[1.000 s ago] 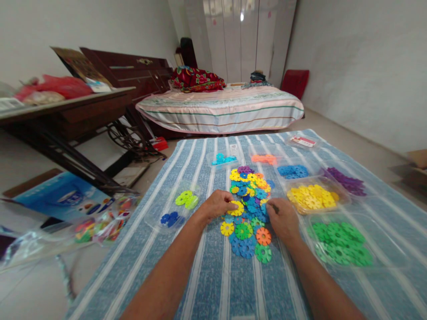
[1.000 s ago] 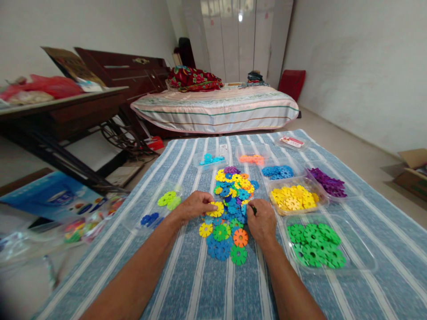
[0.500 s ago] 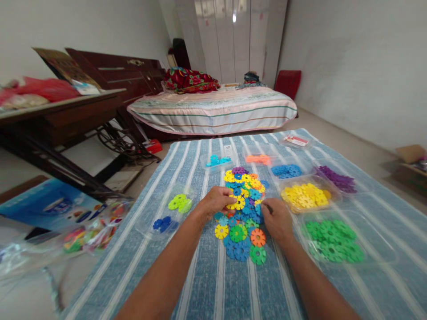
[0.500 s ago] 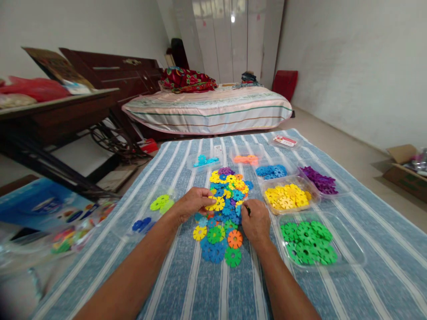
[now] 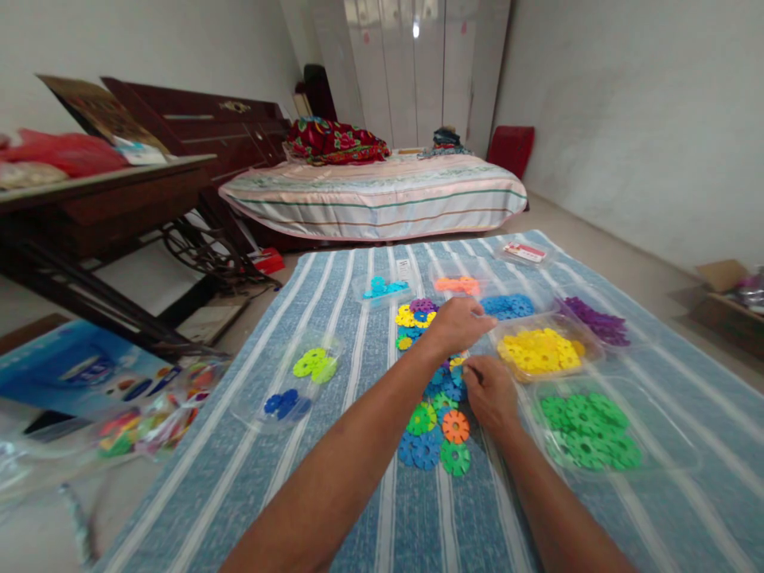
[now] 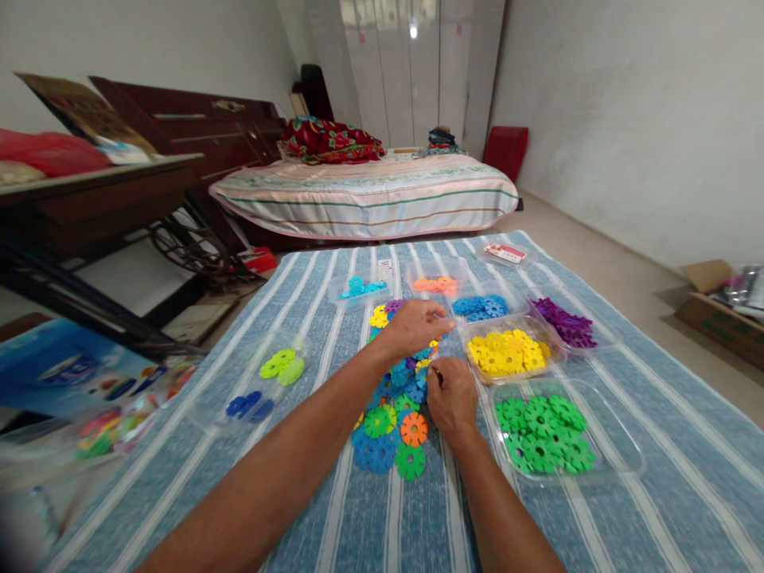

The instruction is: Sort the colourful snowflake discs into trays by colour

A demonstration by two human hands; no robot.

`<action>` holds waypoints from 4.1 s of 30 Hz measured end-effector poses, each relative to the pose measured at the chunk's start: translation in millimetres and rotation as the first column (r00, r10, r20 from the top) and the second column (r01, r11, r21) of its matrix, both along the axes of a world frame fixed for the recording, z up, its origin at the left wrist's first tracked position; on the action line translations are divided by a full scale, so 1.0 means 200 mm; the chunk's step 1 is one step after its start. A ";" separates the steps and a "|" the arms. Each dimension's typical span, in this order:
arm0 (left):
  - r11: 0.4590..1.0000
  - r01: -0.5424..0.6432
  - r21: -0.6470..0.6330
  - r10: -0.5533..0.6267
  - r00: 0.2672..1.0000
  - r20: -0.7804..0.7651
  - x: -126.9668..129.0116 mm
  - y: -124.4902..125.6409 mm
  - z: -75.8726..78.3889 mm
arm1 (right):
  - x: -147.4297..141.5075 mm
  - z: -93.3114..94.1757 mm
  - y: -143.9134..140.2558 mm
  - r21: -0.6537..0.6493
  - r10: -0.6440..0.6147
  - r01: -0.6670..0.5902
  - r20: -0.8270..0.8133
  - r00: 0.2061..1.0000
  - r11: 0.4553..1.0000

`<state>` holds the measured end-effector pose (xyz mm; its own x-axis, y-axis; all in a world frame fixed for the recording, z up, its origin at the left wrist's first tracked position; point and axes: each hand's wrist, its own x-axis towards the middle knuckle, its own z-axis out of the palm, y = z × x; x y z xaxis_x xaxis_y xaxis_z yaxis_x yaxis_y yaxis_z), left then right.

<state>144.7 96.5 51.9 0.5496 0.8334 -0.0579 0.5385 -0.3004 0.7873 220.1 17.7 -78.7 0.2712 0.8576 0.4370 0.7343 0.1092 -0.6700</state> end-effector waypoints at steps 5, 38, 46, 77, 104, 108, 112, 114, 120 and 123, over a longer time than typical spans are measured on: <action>0.971 0.028 0.236 0.067 0.921 -0.383 -0.31 0.06 -0.11 | 0.00 0.00 -0.01 -0.033 -0.007 0.007 0.003 1.000 0.999; 0.987 -0.105 0.118 0.151 0.850 -0.505 -0.53 -0.01 -0.27 | 0.00 -0.01 -0.01 -0.021 -0.022 0.023 0.042 0.999 1.000; 0.972 -0.234 -0.034 0.217 0.941 -0.259 -0.58 0.00 -0.31 | 0.00 -0.01 -0.01 -0.027 -0.019 0.020 0.033 0.999 0.999; 0.973 -0.046 -0.226 0.108 0.957 0.270 -0.09 -0.02 -0.05 | 0.00 0.00 -0.01 -0.011 -0.019 0.019 0.029 0.999 1.000; 0.981 0.086 0.174 0.028 0.823 -0.567 -0.15 -0.10 -0.23 | -0.02 -0.01 -0.01 -0.013 -0.060 0.058 -0.202 0.978 0.998; 0.982 0.066 0.176 0.032 0.864 -0.503 -0.16 -0.09 -0.25 | -0.02 -0.01 -0.01 -0.008 -0.051 0.051 -0.208 0.977 0.999; 0.985 0.035 0.167 0.041 0.901 -0.431 -0.19 -0.07 -0.25 | -0.02 -0.01 -0.01 -0.017 -0.063 0.061 -0.195 0.979 0.998; 0.987 0.013 0.160 0.051 0.918 -0.392 -0.22 -0.06 -0.24 | -0.02 -0.01 -0.01 -0.029 -0.063 0.059 -0.182 0.981 0.998; 0.991 -0.079 0.105 0.103 0.964 -0.244 -0.23 -0.04 -0.18 | -0.02 -0.01 -0.01 -0.020 -0.075 0.073 -0.130 0.989 0.997; 0.987 -0.108 -0.119 0.117 0.990 0.073 -0.14 -0.06 -0.12 | -0.02 -0.02 -0.01 -0.030 -0.074 0.071 -0.114 0.991 0.997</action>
<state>115.8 84.1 28.2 0.4592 0.8807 -0.1166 0.4979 -0.1464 0.8548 216.2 15.8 -82.4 0.3807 0.8442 0.3774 0.6576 0.0398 -0.7523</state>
